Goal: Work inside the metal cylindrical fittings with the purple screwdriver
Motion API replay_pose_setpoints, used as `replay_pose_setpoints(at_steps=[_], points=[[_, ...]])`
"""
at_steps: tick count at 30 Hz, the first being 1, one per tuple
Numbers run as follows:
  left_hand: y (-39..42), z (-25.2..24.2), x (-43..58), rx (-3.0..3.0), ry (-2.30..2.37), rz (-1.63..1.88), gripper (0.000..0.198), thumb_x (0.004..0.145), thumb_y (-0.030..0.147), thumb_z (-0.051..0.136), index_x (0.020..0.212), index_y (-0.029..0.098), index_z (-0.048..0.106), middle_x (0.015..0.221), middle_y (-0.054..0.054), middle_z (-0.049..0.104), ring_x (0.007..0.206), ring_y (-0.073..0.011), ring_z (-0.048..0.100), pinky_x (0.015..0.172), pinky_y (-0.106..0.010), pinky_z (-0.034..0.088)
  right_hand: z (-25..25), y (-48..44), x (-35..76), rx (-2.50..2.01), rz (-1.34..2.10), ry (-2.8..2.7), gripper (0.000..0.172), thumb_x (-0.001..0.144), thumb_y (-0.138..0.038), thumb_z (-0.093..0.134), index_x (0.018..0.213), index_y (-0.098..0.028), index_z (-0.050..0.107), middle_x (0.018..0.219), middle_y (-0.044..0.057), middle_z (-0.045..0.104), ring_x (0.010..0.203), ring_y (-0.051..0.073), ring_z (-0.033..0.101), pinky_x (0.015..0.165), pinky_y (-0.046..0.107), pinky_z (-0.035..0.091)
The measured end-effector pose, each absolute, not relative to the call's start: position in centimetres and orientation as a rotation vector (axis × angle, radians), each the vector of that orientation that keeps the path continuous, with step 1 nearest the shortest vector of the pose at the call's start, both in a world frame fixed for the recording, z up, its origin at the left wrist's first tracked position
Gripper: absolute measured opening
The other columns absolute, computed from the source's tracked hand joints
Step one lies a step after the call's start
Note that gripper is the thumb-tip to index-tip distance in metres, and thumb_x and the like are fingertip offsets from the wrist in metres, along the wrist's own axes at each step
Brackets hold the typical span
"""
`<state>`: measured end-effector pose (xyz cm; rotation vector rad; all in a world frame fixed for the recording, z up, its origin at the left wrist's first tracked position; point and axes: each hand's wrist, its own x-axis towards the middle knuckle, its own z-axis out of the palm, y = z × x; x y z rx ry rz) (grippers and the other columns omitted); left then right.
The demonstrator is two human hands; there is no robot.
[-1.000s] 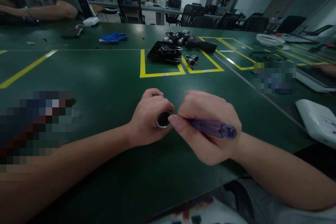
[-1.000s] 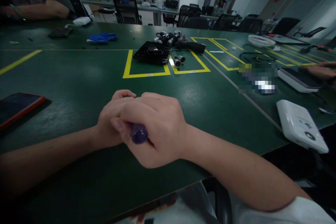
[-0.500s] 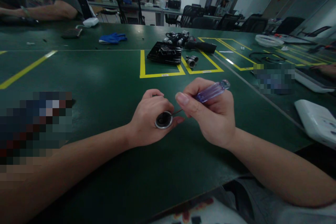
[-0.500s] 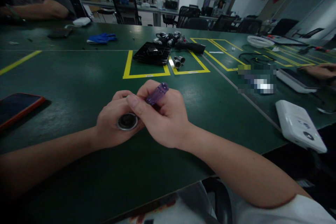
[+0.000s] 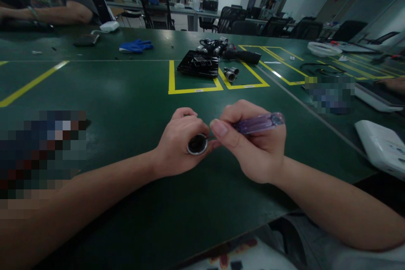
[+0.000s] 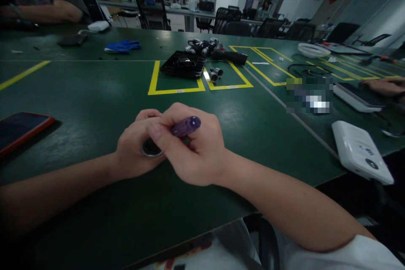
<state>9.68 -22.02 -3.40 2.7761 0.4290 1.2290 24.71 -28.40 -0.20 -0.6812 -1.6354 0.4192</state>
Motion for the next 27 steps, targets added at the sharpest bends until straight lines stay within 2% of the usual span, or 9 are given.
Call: replay_pose_setpoints(at_steps=[5,11,21,27], points=[[-22.1,-3.4,9.8,2.802,0.433,1.251,0.017,0.082,0.032,0.058,0.075,0.018,0.051,0.063,0.002,0.061,0.059,-0.0139,0.058,0.076,-0.036,0.046,-0.6,-27.8,24.9,-0.715,0.545,-1.521,0.017,0.082,-0.017,0.061,0.066,-0.016,0.054,0.058,-0.005,0.048,0.051,0.006,0.045,0.047,0.020,0.036],[-22.2,-3.4,9.7,2.782,0.451,1.223,0.017,0.083,0.032,0.057,0.075,0.018,0.053,0.065,0.001,0.063,0.062,-0.0145,0.060,0.077,-0.037,0.046,-0.8,-27.5,24.9,-0.732,0.575,-1.477,0.020,0.081,-0.023,0.062,0.066,-0.017,0.053,0.057,-0.005,0.048,0.050,0.006,0.044,0.047,0.021,0.035],[-22.0,-3.3,9.8,2.746,0.400,1.212,0.021,0.082,0.035,0.057,0.072,0.018,0.051,0.061,0.001,0.060,0.057,-0.0140,0.057,0.074,-0.038,0.045,0.0,-28.8,24.8,-0.650,0.448,-1.623,0.013,0.079,-0.014,0.061,0.069,-0.017,0.054,0.060,-0.004,0.046,0.058,0.009,0.049,0.056,0.026,0.041],[-22.0,-3.3,9.7,2.767,0.413,1.215,0.018,0.080,0.032,0.058,0.072,0.017,0.051,0.063,0.000,0.062,0.059,-0.0148,0.059,0.076,-0.039,0.045,-0.2,-28.4,24.7,-0.681,0.457,-1.641,0.015,0.080,-0.014,0.060,0.067,-0.016,0.053,0.062,-0.004,0.048,0.055,0.007,0.046,0.053,0.023,0.040]])
